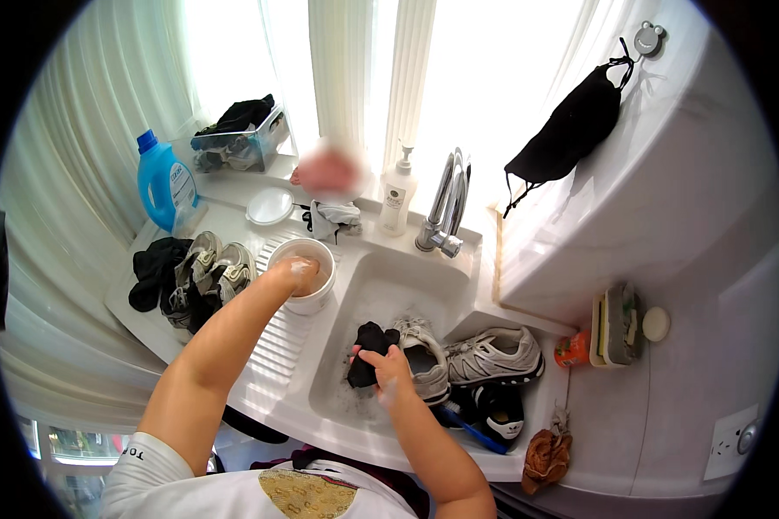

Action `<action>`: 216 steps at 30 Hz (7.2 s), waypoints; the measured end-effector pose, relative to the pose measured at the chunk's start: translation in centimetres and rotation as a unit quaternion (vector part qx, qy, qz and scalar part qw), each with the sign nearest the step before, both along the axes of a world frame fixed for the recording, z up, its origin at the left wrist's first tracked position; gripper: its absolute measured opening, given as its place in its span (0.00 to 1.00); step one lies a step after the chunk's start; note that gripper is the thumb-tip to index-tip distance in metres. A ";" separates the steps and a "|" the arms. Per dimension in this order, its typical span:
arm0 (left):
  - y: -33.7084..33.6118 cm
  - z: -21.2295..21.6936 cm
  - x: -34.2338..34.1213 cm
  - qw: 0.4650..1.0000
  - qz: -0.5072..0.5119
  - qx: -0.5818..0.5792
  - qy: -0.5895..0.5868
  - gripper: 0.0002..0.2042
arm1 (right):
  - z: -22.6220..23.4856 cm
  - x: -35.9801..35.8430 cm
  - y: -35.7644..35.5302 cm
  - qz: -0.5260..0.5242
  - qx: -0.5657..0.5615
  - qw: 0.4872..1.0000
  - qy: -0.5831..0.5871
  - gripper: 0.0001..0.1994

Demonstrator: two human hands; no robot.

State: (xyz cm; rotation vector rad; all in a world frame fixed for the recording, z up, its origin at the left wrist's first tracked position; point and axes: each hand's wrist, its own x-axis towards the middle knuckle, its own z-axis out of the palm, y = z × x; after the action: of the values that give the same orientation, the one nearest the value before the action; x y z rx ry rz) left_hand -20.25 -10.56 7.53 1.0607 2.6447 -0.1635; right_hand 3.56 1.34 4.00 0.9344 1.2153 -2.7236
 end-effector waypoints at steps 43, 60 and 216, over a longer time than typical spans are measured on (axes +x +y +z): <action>-1.0 0.8 16.7 0.839 -0.330 0.426 0.076 0.18 | 2.6 -1.4 3.1 0.028 -0.141 0.978 0.152 0.38; -2.0 -2.9 16.2 0.673 0.154 0.622 -0.369 0.21 | 4.0 0.7 2.2 0.038 -0.065 0.994 0.074 0.12; -1.5 -11.1 19.2 0.060 0.087 0.508 -0.855 0.13 | -1.1 2.8 -4.6 -0.109 0.617 0.773 0.100 0.19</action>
State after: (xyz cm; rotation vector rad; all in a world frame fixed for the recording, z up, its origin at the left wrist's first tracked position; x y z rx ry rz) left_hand -1.06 -12.02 -3.61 0.1468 -0.0162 1.8222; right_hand 6.35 -3.31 2.87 0.7602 3.2051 -1.8478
